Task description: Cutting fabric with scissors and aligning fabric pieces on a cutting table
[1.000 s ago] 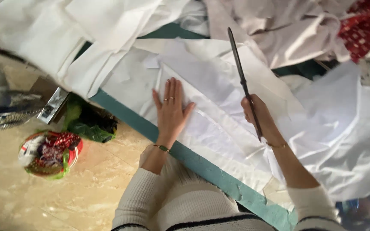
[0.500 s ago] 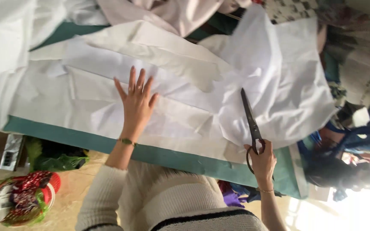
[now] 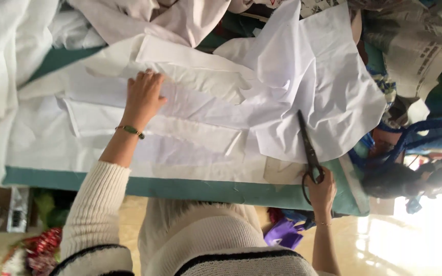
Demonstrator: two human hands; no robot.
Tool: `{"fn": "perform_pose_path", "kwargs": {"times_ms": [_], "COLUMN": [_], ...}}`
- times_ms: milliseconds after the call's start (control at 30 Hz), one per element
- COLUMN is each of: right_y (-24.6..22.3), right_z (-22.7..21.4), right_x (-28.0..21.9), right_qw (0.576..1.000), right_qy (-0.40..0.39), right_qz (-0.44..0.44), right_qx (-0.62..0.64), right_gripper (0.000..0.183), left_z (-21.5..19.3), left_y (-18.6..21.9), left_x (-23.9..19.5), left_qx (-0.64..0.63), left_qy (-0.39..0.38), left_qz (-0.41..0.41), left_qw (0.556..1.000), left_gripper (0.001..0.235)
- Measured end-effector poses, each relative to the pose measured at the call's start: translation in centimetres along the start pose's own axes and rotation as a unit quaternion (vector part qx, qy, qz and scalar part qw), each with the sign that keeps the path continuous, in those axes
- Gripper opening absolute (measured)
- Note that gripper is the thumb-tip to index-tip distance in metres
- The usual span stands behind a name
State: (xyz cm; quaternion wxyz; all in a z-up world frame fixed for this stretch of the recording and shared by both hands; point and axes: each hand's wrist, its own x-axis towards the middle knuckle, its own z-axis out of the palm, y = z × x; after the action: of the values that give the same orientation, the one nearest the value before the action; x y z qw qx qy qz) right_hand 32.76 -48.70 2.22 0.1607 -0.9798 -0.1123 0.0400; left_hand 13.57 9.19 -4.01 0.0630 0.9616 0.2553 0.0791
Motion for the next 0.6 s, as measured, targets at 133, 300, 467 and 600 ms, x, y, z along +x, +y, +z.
{"fn": "perform_pose_path", "kwargs": {"times_ms": [133,300,467,600], "right_y": [-1.1,-6.0,-13.1,-16.3], "right_z": [1.2,2.4,2.0,1.6], "right_x": [-2.4,-7.8,-13.5,-11.8], "right_qw": [0.996,0.984,0.974,0.974], "right_qy": [0.035,0.047,0.065,-0.009], "right_qz": [0.069,0.138,0.165,0.131], "right_qx": [0.042,0.098,0.139,0.184], "right_gripper": [0.057,0.059,0.063,0.057], "left_z": [-4.6,-3.8,-7.0,-14.9], "left_y": [-3.0,-5.4,-0.4,7.6], "left_x": [-1.8,1.5,11.2,17.3], "left_qx": [0.026,-0.105,-0.137,-0.296], "left_qy": [-0.071,-0.146,-0.106,0.094], "left_qz": [0.015,0.074,0.135,0.168], "left_qw": [0.997,0.981,0.975,0.936], "left_gripper": [0.03,0.012,0.016,0.014]}}
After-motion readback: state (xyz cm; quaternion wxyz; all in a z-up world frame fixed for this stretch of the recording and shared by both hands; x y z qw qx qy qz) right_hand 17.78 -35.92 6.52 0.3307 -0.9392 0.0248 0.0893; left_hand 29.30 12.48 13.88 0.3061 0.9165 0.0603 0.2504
